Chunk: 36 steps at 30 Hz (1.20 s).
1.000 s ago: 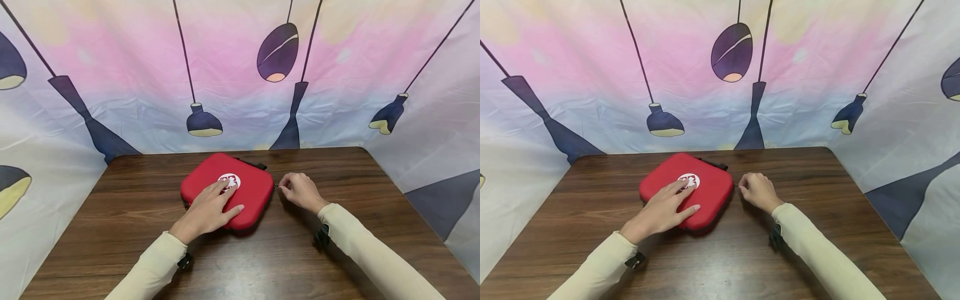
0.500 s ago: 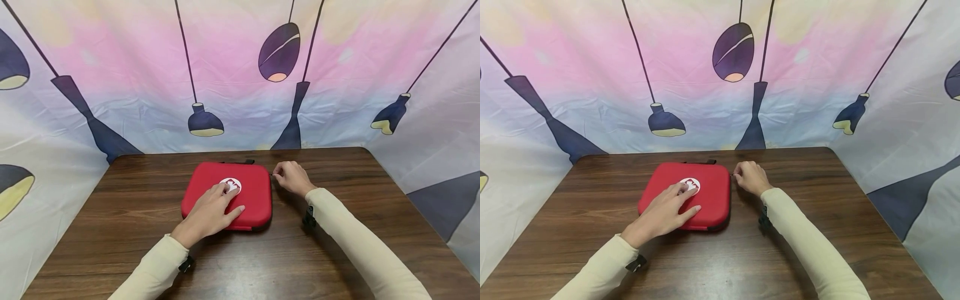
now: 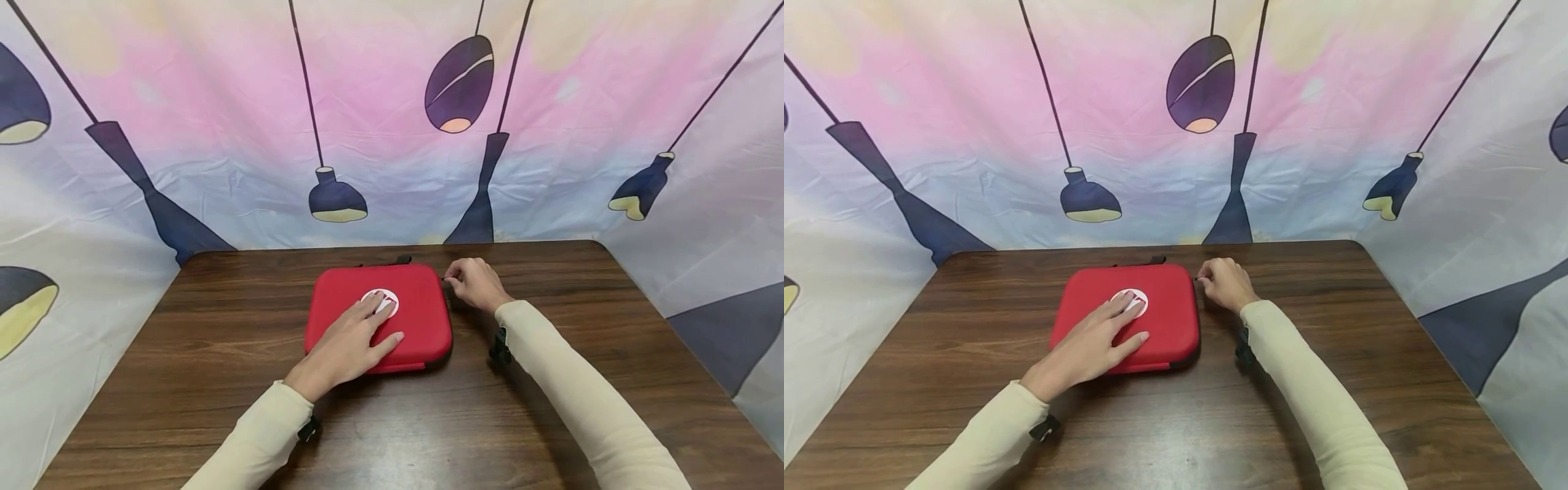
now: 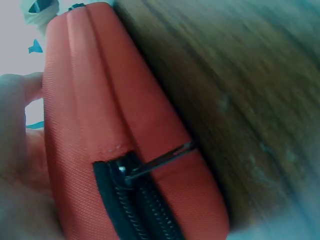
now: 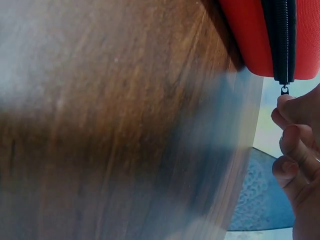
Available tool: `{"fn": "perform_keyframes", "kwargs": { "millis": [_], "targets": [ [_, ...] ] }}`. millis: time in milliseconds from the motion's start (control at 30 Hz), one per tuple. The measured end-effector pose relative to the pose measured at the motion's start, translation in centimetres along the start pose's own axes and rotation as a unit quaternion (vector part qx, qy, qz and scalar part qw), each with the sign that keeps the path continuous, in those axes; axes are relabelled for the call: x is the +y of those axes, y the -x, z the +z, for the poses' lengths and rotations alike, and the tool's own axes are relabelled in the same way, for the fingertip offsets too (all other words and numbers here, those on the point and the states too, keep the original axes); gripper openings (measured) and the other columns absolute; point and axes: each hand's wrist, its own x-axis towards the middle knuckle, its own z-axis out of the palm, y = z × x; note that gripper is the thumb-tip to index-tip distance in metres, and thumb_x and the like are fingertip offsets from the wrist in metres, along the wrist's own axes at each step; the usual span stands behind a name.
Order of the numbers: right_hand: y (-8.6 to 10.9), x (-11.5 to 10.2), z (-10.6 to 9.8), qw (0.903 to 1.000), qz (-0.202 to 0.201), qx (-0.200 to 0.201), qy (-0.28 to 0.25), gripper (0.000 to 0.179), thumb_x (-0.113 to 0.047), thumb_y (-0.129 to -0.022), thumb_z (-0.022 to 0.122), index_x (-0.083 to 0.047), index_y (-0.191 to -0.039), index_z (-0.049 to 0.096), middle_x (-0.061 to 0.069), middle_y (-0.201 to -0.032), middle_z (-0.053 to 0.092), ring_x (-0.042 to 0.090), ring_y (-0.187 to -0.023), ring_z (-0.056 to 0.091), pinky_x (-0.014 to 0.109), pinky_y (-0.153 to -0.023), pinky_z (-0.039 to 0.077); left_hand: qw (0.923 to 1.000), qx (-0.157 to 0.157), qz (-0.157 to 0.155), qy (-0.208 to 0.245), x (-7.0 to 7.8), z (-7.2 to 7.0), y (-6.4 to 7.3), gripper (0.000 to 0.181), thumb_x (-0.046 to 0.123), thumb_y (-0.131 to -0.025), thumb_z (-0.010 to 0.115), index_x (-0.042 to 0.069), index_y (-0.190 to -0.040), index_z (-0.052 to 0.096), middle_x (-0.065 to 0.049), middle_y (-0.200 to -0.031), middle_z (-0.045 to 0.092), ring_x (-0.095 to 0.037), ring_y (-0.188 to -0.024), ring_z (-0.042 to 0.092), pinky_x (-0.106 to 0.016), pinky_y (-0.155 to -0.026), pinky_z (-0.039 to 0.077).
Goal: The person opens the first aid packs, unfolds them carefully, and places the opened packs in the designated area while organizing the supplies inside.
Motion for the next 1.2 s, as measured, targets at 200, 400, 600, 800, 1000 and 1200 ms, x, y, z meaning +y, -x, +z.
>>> {"fn": "perform_keyframes", "kwargs": {
  "millis": [200,400,600,800,1000,1200],
  "targets": [
    [0.4,0.1,-0.4,1.0,-0.004,0.002,0.008,0.007,-0.003,-0.089,0.071,-0.006,-0.089,0.077,0.004,-0.082,0.072,0.02,-0.074,0.067,0.04,-0.067,0.055,1.0,-0.006,-0.002,0.0,-0.2,-0.1,-0.5,0.066,0.05,-0.098,0.061,0.013,-0.151,0.049,-0.013,-0.161,0.035,-0.03,-0.149,0.031,-0.045,-0.119,0.029],
    [1.3,0.2,-0.5,1.0,-0.006,-0.004,0.005,0.006,-0.003,-0.088,0.072,-0.007,-0.089,0.076,0.002,-0.081,0.072,0.017,-0.072,0.066,0.039,-0.067,0.055,0.9999,-0.015,-0.001,-0.001,-0.4,0.0,-0.6,0.067,0.052,-0.098,0.059,0.014,-0.152,0.048,-0.013,-0.162,0.034,-0.03,-0.15,0.03,-0.045,-0.12,0.028],
    [2.5,0.0,-0.8,0.9997,-0.025,-0.005,0.003,0.006,-0.003,-0.087,0.072,-0.007,-0.088,0.076,0.0,-0.078,0.071,0.014,-0.07,0.065,0.038,-0.065,0.055,0.9999,-0.012,-0.001,0.001,-0.4,0.1,-0.6,0.067,0.051,-0.098,0.06,0.013,-0.152,0.048,-0.013,-0.162,0.034,-0.03,-0.15,0.03,-0.046,-0.12,0.029],
    [3.8,-0.5,-1.0,0.9995,-0.029,-0.012,-0.003,0.006,-0.003,-0.087,0.072,-0.007,-0.089,0.076,-0.002,-0.078,0.07,0.01,-0.069,0.063,0.035,-0.064,0.054,0.9999,-0.01,0.003,0.002,-0.5,0.2,-0.5,0.066,0.051,-0.099,0.058,0.013,-0.152,0.048,-0.013,-0.162,0.033,-0.03,-0.15,0.029,-0.046,-0.12,0.028],
    [5.1,-0.9,-1.2,0.9989,-0.046,-0.011,0.002,0.007,-0.002,-0.087,0.073,-0.009,-0.086,0.075,-0.004,-0.079,0.07,0.008,-0.069,0.062,0.033,-0.063,0.053,0.9999,-0.008,0.008,0.001,-0.5,0.3,-0.5,0.066,0.051,-0.099,0.058,0.013,-0.152,0.048,-0.013,-0.162,0.034,-0.03,-0.15,0.029,-0.046,-0.12,0.028],
    [6.7,-1.3,-1.5,0.9981,-0.059,-0.017,-0.003,0.008,-0.002,-0.086,0.074,-0.009,-0.086,0.075,-0.006,-0.078,0.068,0.005,-0.067,0.06,0.029,-0.061,0.051,0.9999,-0.01,0.009,0.0,-0.5,0.2,-0.5,0.066,0.051,-0.099,0.058,0.013,-0.152,0.048,-0.014,-0.162,0.033,-0.03,-0.151,0.028,-0.046,-0.12,0.028]
  ]
}}
